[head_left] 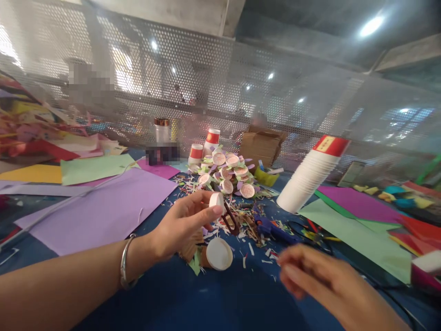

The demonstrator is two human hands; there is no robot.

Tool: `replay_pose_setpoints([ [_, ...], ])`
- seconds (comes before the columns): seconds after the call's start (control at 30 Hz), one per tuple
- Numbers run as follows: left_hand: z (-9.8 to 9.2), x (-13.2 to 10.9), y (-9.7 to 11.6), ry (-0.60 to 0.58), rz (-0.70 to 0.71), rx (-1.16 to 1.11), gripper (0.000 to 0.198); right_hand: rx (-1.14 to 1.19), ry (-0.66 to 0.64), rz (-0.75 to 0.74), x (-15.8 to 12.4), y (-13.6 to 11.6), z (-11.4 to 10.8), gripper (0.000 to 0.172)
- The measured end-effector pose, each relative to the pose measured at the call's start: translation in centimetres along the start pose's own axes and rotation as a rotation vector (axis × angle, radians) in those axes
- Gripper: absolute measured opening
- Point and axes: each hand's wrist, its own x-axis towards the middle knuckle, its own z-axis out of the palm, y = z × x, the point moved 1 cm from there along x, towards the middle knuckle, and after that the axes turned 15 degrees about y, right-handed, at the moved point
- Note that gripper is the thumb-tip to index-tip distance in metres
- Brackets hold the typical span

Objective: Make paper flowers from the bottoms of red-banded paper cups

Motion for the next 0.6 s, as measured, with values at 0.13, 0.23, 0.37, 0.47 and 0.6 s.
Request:
replay_pose_setpoints([
  [0.13, 0.3, -0.1, 0.1, -0.077, -0.018, -0.121, 0.031, 0.338, -0.177, -0.088, 6.2, -7.9, 2.8, 0.037],
  [0.23, 0.3, 0.0, 0.1, -0.144, -0.051, -0.225, 0.030, 0.488, -0.335, -0.055, 8.2, -10.1, 5.2, 0.040],
  [0.37, 0.2, 0.0, 0.0, -0.122, -0.070, -0.220, 0.028, 0.474, -0.358, -0.065, 8.3, -10.1, 6.2, 0.027],
  [0.47, 0.1, 0.1, 0.0, -0.117, -0.136, -0.231, 0.028, 0.419, -0.216, -0.064, 8.3, -9.5, 6.0, 0.012],
  [0.6, -0.4, 0.5, 0.0, -0.108, -0.241, -0.283, 0.026, 0.439, 0.011, -0.068, 8.5, -8.4, 5.8, 0.012],
])
